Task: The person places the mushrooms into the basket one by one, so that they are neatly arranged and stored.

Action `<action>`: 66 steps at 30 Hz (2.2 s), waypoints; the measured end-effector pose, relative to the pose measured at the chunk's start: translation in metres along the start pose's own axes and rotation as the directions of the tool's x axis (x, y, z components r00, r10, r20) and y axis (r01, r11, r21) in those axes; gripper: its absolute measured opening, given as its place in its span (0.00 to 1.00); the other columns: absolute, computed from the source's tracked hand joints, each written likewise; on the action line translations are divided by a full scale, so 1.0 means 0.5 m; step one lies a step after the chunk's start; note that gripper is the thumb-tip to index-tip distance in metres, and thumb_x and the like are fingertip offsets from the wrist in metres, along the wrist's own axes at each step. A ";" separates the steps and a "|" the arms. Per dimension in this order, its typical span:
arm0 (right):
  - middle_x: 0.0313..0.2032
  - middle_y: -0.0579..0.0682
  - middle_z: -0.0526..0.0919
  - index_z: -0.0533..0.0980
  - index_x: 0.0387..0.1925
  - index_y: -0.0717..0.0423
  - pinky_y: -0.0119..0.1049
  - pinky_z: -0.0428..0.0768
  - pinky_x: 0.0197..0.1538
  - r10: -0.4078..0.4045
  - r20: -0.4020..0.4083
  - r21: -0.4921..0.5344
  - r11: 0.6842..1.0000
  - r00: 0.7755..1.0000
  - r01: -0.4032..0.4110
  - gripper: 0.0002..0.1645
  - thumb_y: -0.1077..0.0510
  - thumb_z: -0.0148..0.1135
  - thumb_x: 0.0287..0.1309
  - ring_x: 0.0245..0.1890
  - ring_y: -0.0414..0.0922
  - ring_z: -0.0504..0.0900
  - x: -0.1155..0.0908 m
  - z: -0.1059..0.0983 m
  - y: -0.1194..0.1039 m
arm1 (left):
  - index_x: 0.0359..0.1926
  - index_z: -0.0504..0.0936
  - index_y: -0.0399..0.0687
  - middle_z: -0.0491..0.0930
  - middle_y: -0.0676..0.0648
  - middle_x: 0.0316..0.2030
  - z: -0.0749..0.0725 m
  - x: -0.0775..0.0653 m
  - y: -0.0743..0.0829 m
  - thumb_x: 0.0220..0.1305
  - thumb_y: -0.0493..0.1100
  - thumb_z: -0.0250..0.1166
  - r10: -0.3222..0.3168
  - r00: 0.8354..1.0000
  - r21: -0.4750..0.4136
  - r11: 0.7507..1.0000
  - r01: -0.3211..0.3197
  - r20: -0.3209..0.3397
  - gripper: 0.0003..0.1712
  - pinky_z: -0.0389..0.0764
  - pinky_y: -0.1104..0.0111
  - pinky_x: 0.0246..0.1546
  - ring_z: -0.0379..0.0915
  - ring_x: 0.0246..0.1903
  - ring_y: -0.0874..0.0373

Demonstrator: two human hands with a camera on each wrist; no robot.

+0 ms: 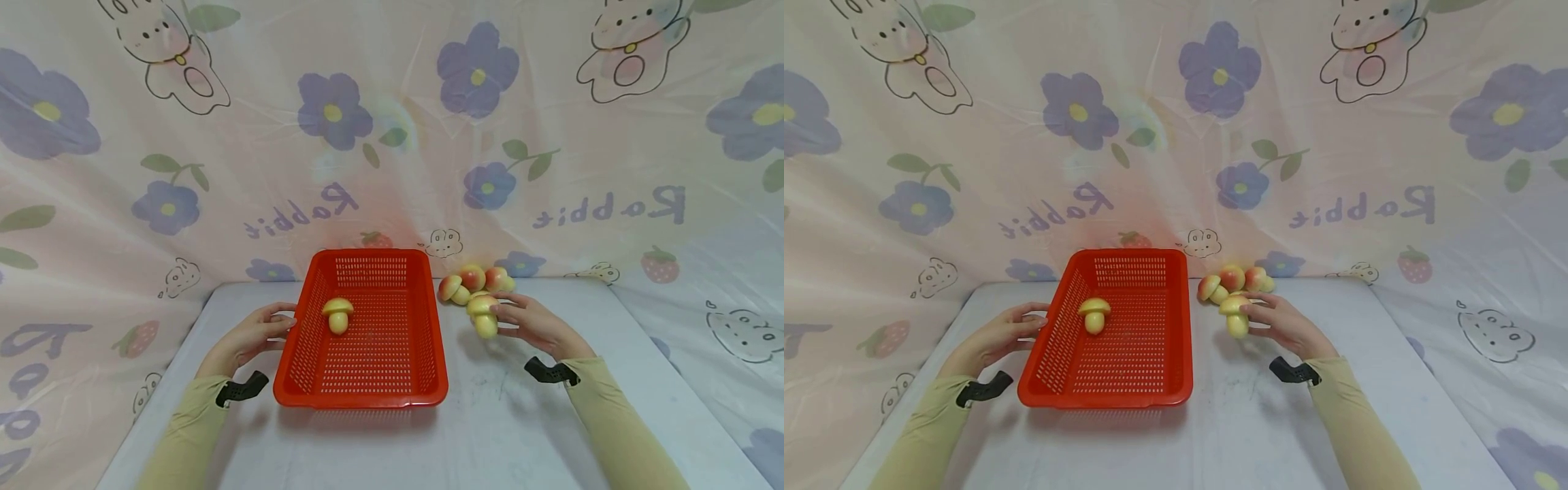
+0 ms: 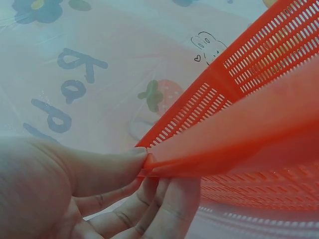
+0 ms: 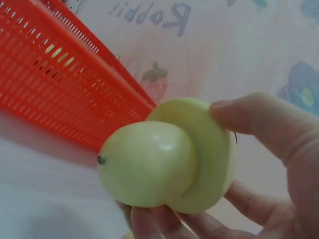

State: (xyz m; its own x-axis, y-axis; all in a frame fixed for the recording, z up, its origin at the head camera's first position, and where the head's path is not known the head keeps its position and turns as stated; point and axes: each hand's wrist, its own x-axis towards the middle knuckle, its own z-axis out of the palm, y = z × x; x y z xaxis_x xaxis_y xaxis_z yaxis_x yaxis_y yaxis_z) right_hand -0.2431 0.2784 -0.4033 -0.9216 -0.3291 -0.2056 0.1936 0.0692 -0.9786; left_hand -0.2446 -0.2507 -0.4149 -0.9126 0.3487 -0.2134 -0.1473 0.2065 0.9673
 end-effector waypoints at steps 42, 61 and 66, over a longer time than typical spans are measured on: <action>0.57 0.59 0.66 0.54 0.67 0.66 0.48 0.76 0.53 -0.101 0.091 0.082 0.992 0.991 0.094 0.34 0.59 0.55 0.67 0.50 0.53 0.74 0.053 0.102 -0.084 | 0.65 0.58 0.35 0.78 0.39 0.45 0.001 -0.001 0.010 0.69 0.41 0.59 -0.002 1.000 -0.016 1.000 0.003 0.012 0.30 0.82 0.58 0.42 0.79 0.39 0.50; 0.55 0.59 0.70 0.63 0.63 0.62 0.50 0.76 0.53 -0.112 0.071 0.100 0.990 0.991 0.104 0.31 0.57 0.62 0.63 0.49 0.56 0.76 0.093 0.180 -0.103 | 0.66 0.58 0.35 0.78 0.39 0.45 0.000 -0.004 0.008 0.69 0.41 0.59 0.000 1.000 -0.023 1.000 0.001 0.016 0.30 0.82 0.57 0.41 0.79 0.39 0.50; 0.54 0.59 0.71 0.64 0.61 0.62 0.48 0.77 0.52 -0.113 0.092 0.101 0.989 0.989 0.104 0.28 0.58 0.61 0.63 0.48 0.54 0.76 0.108 0.206 -0.109 | 0.65 0.58 0.35 0.78 0.39 0.45 0.001 -0.004 0.009 0.69 0.41 0.59 0.003 1.000 -0.019 1.000 -0.003 0.016 0.30 0.82 0.58 0.41 0.79 0.39 0.50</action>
State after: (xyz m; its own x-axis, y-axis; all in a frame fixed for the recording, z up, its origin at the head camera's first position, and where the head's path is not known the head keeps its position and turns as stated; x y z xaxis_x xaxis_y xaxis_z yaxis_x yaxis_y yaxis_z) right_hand -0.2686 0.1599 -0.3613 -0.9029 -0.4196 -0.0930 0.1301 -0.0607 -0.9896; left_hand -0.2435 -0.2501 -0.4099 -0.9069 0.3639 -0.2125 -0.1520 0.1880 0.9703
